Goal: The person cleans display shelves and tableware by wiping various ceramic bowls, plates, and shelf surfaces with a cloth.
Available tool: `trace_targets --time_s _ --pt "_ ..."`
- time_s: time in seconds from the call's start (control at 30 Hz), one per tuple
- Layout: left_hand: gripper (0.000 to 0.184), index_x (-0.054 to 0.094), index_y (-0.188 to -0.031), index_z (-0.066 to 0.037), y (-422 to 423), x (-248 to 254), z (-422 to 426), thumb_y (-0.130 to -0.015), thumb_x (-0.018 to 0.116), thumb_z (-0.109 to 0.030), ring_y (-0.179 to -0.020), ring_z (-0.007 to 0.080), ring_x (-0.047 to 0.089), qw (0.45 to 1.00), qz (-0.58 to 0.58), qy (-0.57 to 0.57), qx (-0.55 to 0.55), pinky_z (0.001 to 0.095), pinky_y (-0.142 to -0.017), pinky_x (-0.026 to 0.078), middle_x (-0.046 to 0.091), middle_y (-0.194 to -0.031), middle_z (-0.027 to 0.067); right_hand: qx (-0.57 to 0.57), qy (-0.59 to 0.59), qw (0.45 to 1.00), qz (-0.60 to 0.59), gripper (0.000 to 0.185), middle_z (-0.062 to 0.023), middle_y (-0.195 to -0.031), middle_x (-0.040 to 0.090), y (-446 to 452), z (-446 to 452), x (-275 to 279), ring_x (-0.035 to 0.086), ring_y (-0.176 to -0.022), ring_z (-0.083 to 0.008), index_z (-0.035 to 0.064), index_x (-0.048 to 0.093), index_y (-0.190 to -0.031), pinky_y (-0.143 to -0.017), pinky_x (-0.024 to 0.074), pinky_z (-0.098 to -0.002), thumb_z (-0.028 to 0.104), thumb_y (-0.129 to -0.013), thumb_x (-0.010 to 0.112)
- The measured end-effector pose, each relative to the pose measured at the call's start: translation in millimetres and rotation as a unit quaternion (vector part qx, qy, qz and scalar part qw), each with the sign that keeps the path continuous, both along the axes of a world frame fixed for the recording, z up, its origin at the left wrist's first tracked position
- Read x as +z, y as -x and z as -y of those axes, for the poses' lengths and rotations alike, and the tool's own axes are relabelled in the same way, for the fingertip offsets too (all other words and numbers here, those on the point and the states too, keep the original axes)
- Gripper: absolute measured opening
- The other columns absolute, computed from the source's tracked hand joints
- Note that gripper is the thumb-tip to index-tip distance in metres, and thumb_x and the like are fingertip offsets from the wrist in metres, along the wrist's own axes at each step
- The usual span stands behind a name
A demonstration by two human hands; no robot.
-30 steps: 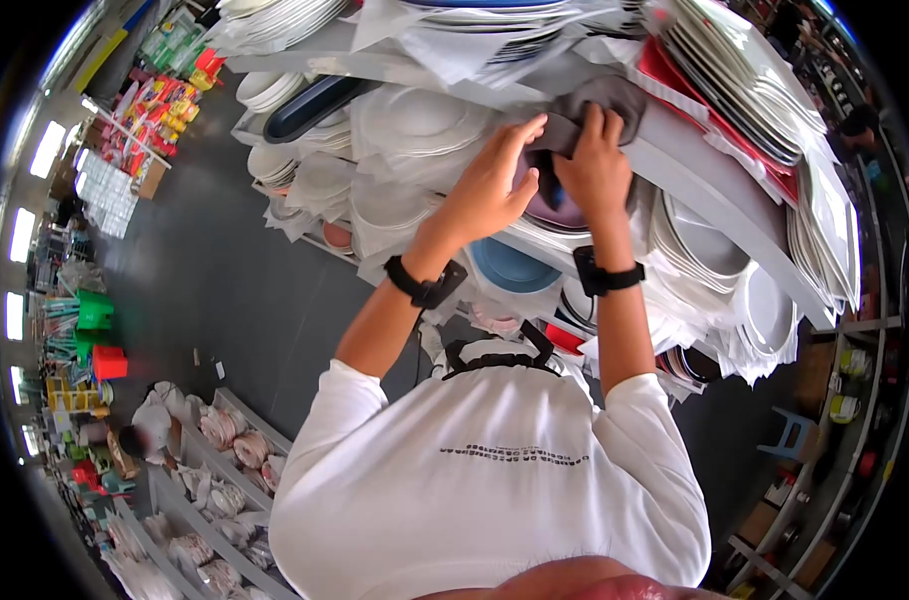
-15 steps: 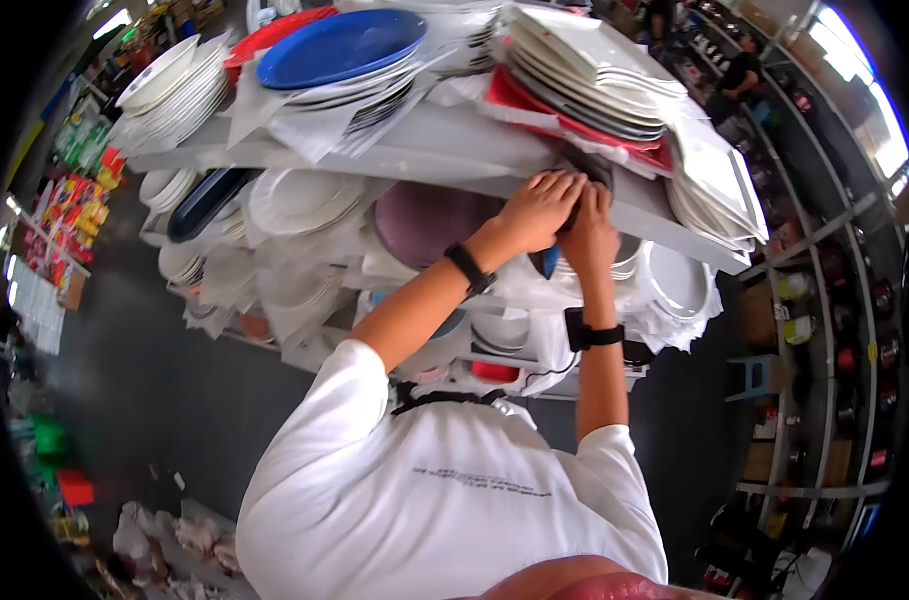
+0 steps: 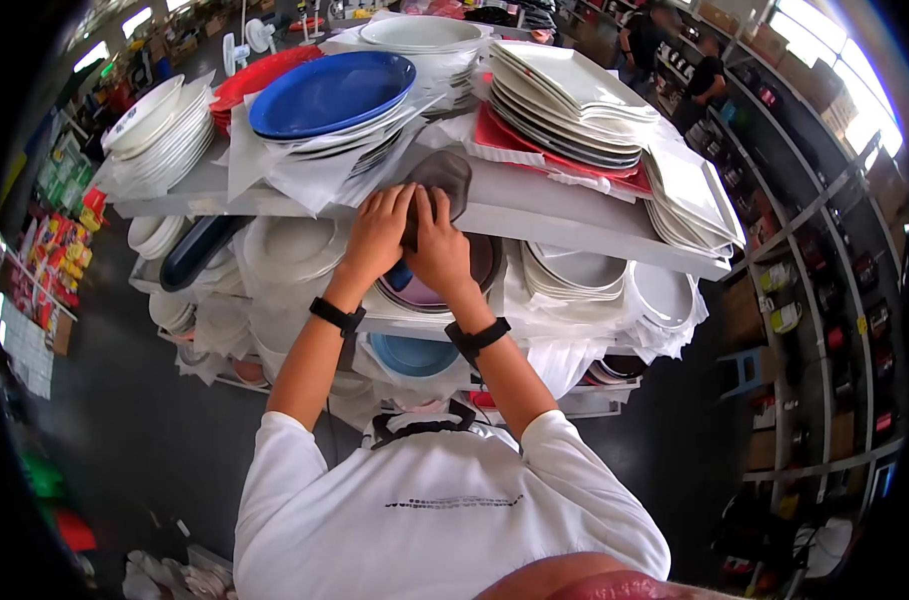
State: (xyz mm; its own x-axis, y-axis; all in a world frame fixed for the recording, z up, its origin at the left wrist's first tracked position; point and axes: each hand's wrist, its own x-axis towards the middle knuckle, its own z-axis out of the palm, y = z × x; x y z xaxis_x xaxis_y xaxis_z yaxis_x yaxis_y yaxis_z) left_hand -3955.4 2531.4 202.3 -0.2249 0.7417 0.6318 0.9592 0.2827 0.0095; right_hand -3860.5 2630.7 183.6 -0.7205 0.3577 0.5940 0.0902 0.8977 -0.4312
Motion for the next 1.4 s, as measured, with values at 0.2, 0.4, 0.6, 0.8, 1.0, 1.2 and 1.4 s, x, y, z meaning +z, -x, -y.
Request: trace_targets --time_s 0.2,0.4,0.6,0.8,1.0,1.2,1.4 --pt "0.042 0.056 -0.114 0.0 -5 -1 -30 -0.075 0.067 -0.004 -0.112 0.0327 0.056 0.993 -0.021 0.057 0.1 0.0459 -0.11 0.037 0.057 -0.112 0.0165 0.014 0.021 0.997 0.07 0.091 -0.0172 -0.158 0.029 -45 3 8 0.065 -0.105 -0.0406 0.0087 0.035 -0.149 -0.081 0.0578 -0.0424 0.016 -0.07 0.079" --pt "0.036 0.056 -0.108 -0.002 -51 -1 -89 -0.08 0.067 -0.022 -0.097 0.0328 0.056 0.998 -0.045 0.033 0.027 0.043 -0.086 0.045 0.057 -0.102 0.0172 -0.098 0.055 0.992 -0.049 0.086 -0.021 -0.157 0.029 -86 -2 -11 0.046 -0.131 -0.0443 0.0049 0.032 -0.15 -0.098 0.0499 -0.0469 0.012 -0.076 0.075" --pt "0.063 0.051 -0.129 0.003 -75 -20 -121 -0.071 0.069 -0.015 -0.103 0.0313 0.054 0.999 -0.023 -0.009 -0.039 0.0408 -0.092 0.041 0.056 -0.109 0.0167 -0.25 0.132 0.951 -0.125 0.089 -0.0241 -0.131 0.053 -102 0 -61 0.059 -0.115 -0.0395 0.0032 0.029 -0.15 -0.09 0.0522 -0.0429 0.012 -0.077 0.079" --pt "0.068 0.051 -0.128 0.002 -48 -17 -98 -0.064 0.072 -0.008 -0.106 0.0326 0.054 0.988 0.044 -0.03 -0.147 0.0419 -0.092 0.043 0.056 -0.112 0.0161 -0.196 0.43 0.881 -0.012 0.027 -0.0007 -0.071 0.061 -115 -52 -89 0.054 -0.066 -0.0068 0.0032 0.061 -0.095 -0.055 0.0409 -0.0238 0.024 -0.087 0.075" --pt "0.063 0.054 -0.122 -0.001 -24 -17 -76 -0.065 0.076 -0.014 -0.105 0.032 0.055 0.993 0.053 -0.024 -0.106 0.0412 -0.089 0.043 0.057 -0.11 0.0155 -0.054 0.459 0.887 0.022 0.032 -0.0006 -0.087 0.072 -110 -34 -42 0.055 -0.069 -0.0065 0.0031 0.071 -0.104 -0.062 0.0426 -0.0247 0.033 -0.099 0.062" --pt "0.077 0.056 -0.119 -0.001 4 3 -65 -0.064 0.084 -0.048 -0.111 0.0308 0.058 0.99 0.037 0.05 -0.124 0.0438 -0.091 0.045 0.059 -0.117 0.0155 -0.067 0.313 0.938 -0.135 0.037 -0.0082 -0.1 0.069 -78 -42 32 0.063 -0.086 -0.0189 -0.0007 0.07 -0.103 -0.081 0.0436 -0.028 0.035 -0.098 0.063" --pt "0.106 0.053 -0.129 0.005 42 9 -64 -0.066 0.068 -0.079 -0.124 0.0381 0.053 0.964 0.024 0.125 -0.232 0.0499 -0.101 0.044 0.054 -0.133 0.0236 -0.199 -0.112 0.972 0.048 0.034 -0.0239 -0.107 0.06 -36 -62 7 0.056 -0.105 -0.0461 -0.0035 0.06 -0.108 -0.097 0.0457 -0.0426 0.021 -0.085 0.067"
